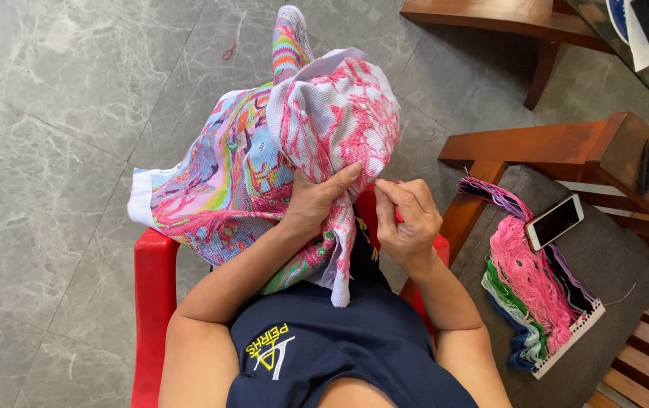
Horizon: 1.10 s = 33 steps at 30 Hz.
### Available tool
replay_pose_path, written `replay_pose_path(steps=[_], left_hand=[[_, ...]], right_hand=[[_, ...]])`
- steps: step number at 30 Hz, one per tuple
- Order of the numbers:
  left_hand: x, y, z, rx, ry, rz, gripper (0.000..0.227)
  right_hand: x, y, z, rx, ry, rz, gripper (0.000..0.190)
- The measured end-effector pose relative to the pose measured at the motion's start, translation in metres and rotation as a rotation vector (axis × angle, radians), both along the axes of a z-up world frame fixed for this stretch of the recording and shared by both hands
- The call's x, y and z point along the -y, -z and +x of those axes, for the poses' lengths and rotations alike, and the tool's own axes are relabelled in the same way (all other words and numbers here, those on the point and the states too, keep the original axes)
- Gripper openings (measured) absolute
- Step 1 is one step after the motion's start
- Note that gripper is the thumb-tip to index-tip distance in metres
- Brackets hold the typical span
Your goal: The person performs cross-stitching on a colorful patterned fabric using a needle and pink thread, pulling the thread through the fabric and occasionally shaking the cloth.
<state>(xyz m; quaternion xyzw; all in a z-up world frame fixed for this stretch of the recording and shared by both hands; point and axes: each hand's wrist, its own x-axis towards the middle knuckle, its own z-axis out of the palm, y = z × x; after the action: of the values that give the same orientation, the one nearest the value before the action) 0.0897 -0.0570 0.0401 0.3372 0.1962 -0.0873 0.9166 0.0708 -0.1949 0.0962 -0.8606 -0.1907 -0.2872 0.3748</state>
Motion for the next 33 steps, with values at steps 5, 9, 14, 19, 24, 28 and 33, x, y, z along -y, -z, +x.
replay_pose_path(steps=[5,9,14,19,24,28,33], left_hand=[[0.003,0.022,-0.005,-0.033,-0.004,-0.011,0.035],[0.0,0.003,0.0,-0.032,-0.002,-0.021,0.034],[0.001,0.005,0.0,-0.033,-0.003,-0.025,0.033],[0.002,0.01,-0.002,-0.037,-0.003,-0.022,0.032],[0.004,0.021,-0.005,-0.037,0.002,-0.015,0.031],[0.002,0.014,-0.002,-0.022,0.0,-0.011,0.032],[-0.001,0.004,0.001,-0.027,0.008,-0.001,0.032]], right_hand=[[-0.004,0.0,0.0,-0.006,-0.005,0.007,0.012],[-0.004,0.001,0.001,-0.011,-0.005,0.011,0.011],[-0.003,0.003,0.001,-0.033,-0.014,0.021,0.011],[-0.003,0.004,0.0,-0.039,-0.006,0.019,0.01],[-0.006,0.002,0.002,-0.041,0.0,0.019,0.009],[-0.007,0.005,0.001,-0.063,0.004,0.063,0.008],[-0.005,0.008,0.001,-0.096,-0.012,0.125,0.008]])
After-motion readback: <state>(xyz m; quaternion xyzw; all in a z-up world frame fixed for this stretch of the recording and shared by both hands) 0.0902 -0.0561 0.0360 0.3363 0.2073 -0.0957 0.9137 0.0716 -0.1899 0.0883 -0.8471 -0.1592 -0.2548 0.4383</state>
